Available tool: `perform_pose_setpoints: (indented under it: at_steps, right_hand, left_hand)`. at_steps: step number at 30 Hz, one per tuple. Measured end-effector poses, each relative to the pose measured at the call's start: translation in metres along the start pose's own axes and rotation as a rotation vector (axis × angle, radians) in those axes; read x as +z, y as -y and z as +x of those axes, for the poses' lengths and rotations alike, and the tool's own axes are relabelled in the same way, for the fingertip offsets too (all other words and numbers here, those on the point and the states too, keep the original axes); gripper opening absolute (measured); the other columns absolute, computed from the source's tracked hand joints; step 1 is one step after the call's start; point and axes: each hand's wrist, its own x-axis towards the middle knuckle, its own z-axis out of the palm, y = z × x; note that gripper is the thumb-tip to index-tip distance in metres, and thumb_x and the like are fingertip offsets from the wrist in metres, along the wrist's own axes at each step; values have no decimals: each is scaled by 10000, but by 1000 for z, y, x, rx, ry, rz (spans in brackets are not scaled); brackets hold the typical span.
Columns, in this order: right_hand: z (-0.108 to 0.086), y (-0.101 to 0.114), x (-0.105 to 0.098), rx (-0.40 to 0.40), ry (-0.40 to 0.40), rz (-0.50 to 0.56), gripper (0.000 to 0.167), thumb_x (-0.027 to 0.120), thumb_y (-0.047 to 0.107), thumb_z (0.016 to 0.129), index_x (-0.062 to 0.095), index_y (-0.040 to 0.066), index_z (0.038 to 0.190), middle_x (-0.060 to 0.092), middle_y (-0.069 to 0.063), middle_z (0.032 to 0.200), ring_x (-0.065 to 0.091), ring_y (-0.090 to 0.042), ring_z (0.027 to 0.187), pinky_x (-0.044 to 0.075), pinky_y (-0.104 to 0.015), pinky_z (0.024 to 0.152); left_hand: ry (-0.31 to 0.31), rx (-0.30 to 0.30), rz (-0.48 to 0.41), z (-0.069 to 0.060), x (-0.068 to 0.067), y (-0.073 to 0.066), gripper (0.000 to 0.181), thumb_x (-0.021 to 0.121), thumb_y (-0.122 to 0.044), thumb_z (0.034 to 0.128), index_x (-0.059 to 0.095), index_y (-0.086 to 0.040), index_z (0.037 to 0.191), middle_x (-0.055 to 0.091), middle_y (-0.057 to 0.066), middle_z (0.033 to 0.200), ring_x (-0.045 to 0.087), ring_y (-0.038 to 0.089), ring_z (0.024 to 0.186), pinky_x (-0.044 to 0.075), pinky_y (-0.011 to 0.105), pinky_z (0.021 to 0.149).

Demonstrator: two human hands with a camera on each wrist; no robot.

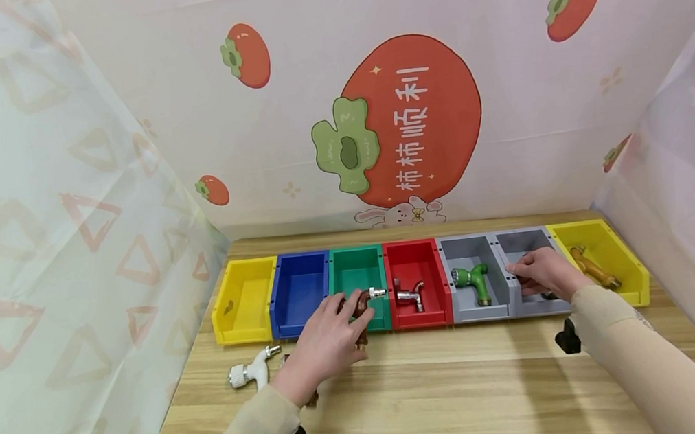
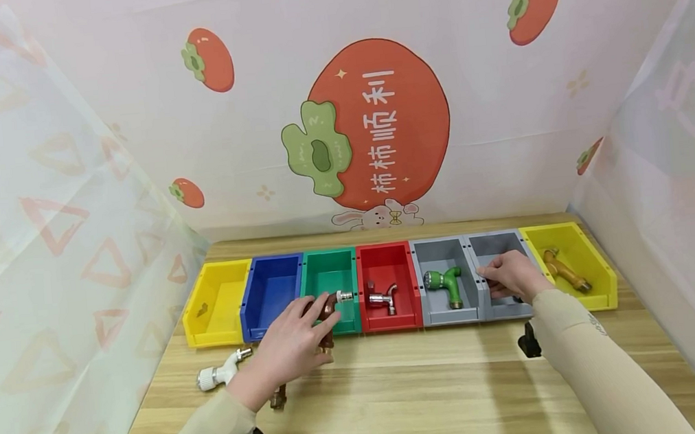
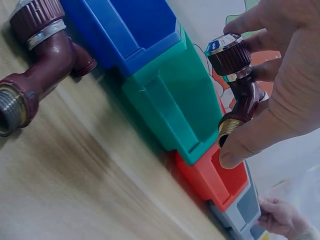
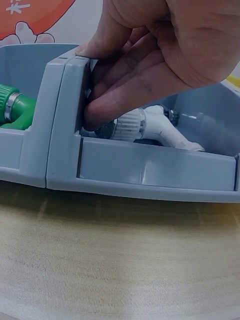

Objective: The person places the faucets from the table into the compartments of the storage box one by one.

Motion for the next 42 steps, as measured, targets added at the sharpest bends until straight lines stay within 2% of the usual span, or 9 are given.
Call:
perform_pose_setpoints:
  at_steps: [5, 14, 23, 28, 33, 37, 42]
  right_hand:
    - [0, 0, 1, -6, 2, -2, 389, 605, 271, 1051, 686, -106, 1103, 671, -86, 854, 708, -234, 801, 638, -407, 780]
    - [1, 2, 2, -6, 2, -2, 372, 613, 278, 1047, 695, -85, 1062, 658, -79, 848, 708, -248, 814, 637, -410, 791]
    - [0, 2, 2, -2, 6, 5, 371, 608, 269, 1050, 679, -94, 1075, 662, -85, 852, 706, -236, 801, 638, -407, 782]
    - [-1, 2, 1, -4, 5, 0, 379, 606, 266, 1051, 673, -105, 1091, 663, -83, 851, 704, -228, 791, 639, -404, 777]
    - [-2, 2, 1, -6, 5, 1, 369, 607, 260, 1051, 678, -100, 1089, 667, -77, 849, 708, -234, 797, 636, -419, 796]
    - [-2, 1, 1, -11, 8, -7, 362, 601, 255, 1054, 679, -97, 1082, 667, -81, 852, 709, -240, 801, 634, -431, 809]
    - [-3, 2, 0, -10, 5, -9, 372, 600, 256, 1054, 676, -106, 1092, 668, -86, 853, 705, -228, 789, 636, -419, 797]
  left_hand:
    - [-10, -26, -7, 6, 1, 3, 808, 893, -570, 714, 647, -195, 1386, 542, 182, 1469, 563, 403, 1252, 491, 524, 1084]
    - [22, -77, 3, 20, 1, 10, 798, 880, -545, 747, 621, -192, 1414, 514, 188, 1500, 545, 404, 1277, 480, 523, 1097]
    - [62, -134, -25, 40, 1, 17, 788, 875, -540, 757, 620, -189, 1414, 511, 202, 1497, 535, 421, 1283, 468, 544, 1102]
    - [110, -167, -14, 52, 3, 20, 793, 869, -563, 752, 622, -196, 1410, 524, 199, 1484, 548, 418, 1269, 476, 544, 1093]
    - [193, -214, 2, 65, 5, 24, 789, 841, -590, 774, 614, -207, 1426, 534, 185, 1483, 556, 411, 1260, 476, 521, 1096]
    - [252, -248, 16, 73, 8, 25, 778, 813, -611, 793, 610, -219, 1433, 537, 168, 1480, 575, 371, 1197, 501, 506, 1067]
    - [294, -280, 25, 81, 14, 24, 752, 787, -642, 800, 630, -226, 1407, 553, 162, 1461, 590, 353, 1144, 530, 506, 1025]
